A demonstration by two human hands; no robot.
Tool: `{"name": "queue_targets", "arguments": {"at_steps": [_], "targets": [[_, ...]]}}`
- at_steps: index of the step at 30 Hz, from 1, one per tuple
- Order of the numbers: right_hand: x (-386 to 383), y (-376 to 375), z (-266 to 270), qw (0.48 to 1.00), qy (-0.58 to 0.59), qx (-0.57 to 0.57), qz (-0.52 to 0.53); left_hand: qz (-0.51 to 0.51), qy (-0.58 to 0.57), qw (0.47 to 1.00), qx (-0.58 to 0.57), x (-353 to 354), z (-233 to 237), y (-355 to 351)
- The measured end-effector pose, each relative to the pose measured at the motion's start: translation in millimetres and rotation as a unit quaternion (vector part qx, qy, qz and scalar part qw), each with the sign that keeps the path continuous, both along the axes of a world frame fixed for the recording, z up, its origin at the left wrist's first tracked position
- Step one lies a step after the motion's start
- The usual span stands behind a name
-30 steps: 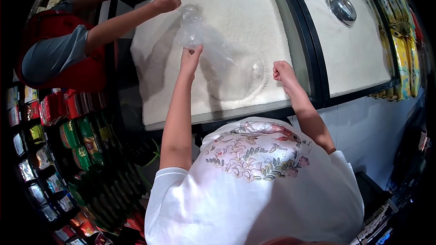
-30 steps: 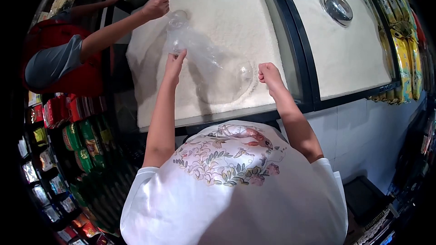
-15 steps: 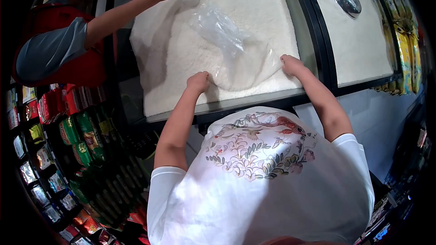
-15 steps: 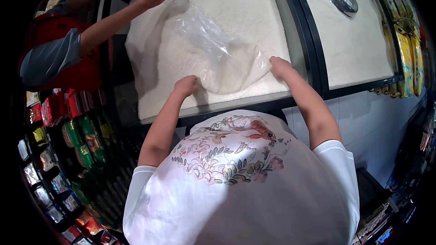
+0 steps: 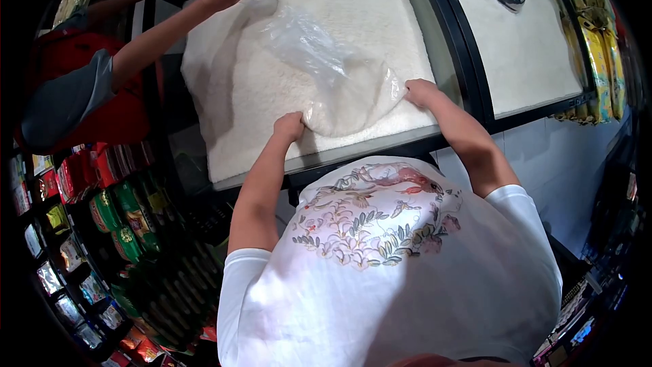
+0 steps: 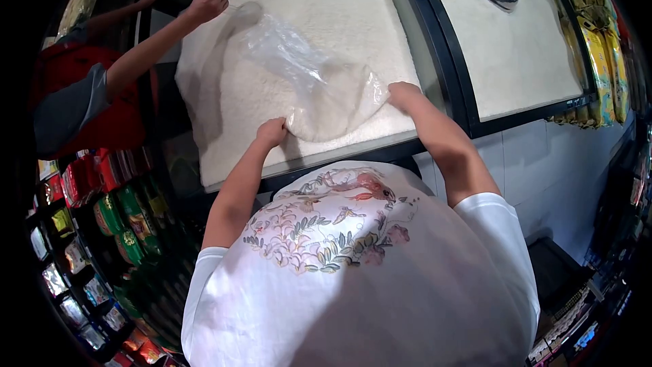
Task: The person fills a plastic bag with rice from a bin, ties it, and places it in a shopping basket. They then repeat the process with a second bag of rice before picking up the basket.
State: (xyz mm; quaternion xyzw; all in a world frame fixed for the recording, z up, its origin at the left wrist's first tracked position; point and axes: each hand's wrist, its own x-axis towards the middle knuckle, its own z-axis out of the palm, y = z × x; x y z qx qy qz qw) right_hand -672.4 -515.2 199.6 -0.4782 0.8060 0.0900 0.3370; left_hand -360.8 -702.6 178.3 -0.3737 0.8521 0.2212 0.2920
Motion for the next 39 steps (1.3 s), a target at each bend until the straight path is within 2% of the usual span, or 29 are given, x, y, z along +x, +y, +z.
{"name": "queue_targets", "arguments": {"at_steps": [8, 10, 11, 13, 15, 16, 18, 19, 20, 22, 24, 25, 26, 27, 28, 30, 32, 34, 35, 36, 37, 38, 39], "targets": [[4.7, -12.8, 2.6, 0.998, -0.042, -0.03, 0.03, 0.028, 0.07, 0.992, 0.098, 8.2, 7.7, -10.0], [6.5, -14.3, 21.6, 0.997, -0.053, -0.036, 0.033, 0.072, 0.116, 0.973, 0.184, 14.8, 26.9, -13.7], [6.8, -13.9, 29.6, 0.994, -0.08, -0.066, 0.022, 0.073, 0.114, 0.973, 0.185, 17.4, 36.2, -14.4], [5.3, -12.9, 42.2, 0.989, -0.111, -0.093, 0.014, 0.167, 0.18, 0.932, 0.265, 22.1, 57.6, -13.3], [2.6, -11.5, 52.9, 0.963, -0.217, -0.155, -0.047, 0.199, 0.212, 0.916, 0.278, 24.3, 88.7, -12.1], [1.1, -10.9, 59.7, 0.963, -0.219, -0.152, -0.045, 0.228, 0.245, 0.898, 0.288, 25.7, 102.0, -12.3], [-4.4, -11.4, 76.4, 0.895, -0.335, -0.257, -0.141, 0.257, 0.276, 0.875, 0.303, 35.3, 119.4, -19.5], [-9.6, -13.5, 87.7, 0.896, -0.336, -0.256, -0.139, 0.281, 0.308, 0.852, 0.317, 38.3, 127.4, -23.2], [-15.8, -16.0, 100.2, 0.868, -0.371, -0.269, -0.189, 0.283, 0.308, 0.852, 0.316, 37.7, 137.5, -25.4], [-23.8, -21.9, 114.6, 0.804, -0.435, -0.307, -0.265, 0.31, 0.38, 0.821, 0.292, 36.6, 153.1, -29.5], [-27.4, -31.0, 120.5, 0.764, -0.45, -0.346, -0.307, 0.324, 0.399, 0.802, 0.304, 31.3, 146.4, -38.3], [-32.1, -36.8, 114.2, 0.764, -0.45, -0.347, -0.305, 0.364, 0.451, 0.752, 0.314, 25.2, 139.2, -40.8], [-37.6, -43.0, 101.6, 0.732, -0.469, -0.36, -0.338, 0.402, 0.5, 0.697, 0.321, 19.1, 129.8, -43.3], [-38.7, -46.3, 90.9, 0.699, -0.486, -0.373, -0.37, 0.437, 0.5, 0.682, 0.307, 13.8, 115.3, -47.2], [-35.8, -47.9, 81.6, 0.699, -0.486, -0.373, -0.368, 0.437, 0.501, 0.681, 0.306, 10.5, 101.9, -47.0], [-29.7, -53.6, 64.6, 0.747, -0.37, -0.31, -0.457, 0.512, 0.464, 0.693, 0.208, 1.2, 83.6, -47.3], [-27.0, -44.9, 49.3, 0.756, -0.369, -0.306, -0.445, 0.515, 0.473, 0.683, 0.213, 3.1, 78.0, -46.4], [-18.8, -33.0, 41.7, 0.765, -0.332, -0.337, -0.438, 0.497, 0.463, 0.726, 0.106, 3.4, 82.0, -35.5], [-17.2, -26.8, 36.7, 0.782, -0.297, -0.341, -0.429, 0.499, 0.459, 0.727, 0.106, 7.1, 79.6, -31.0], [-17.0, -21.4, 29.6, 0.782, -0.298, -0.338, -0.43, 0.438, 0.431, 0.788, 0.045, 11.0, 76.0, -27.6], [-17.1, -16.7, 22.7, 0.81, -0.243, -0.384, -0.371, 0.37, 0.398, 0.839, -0.016, 14.6, 72.9, -24.7], [-13.5, -17.1, 29.0, 0.83, -0.186, -0.427, -0.308, 0.37, 0.397, 0.84, -0.016, 16.5, 71.1, -19.3], [-10.2, -18.8, 36.0, 0.83, -0.186, -0.427, -0.308, 0.281, 0.376, 0.881, -0.065, 16.6, 68.9, -12.0]]}}
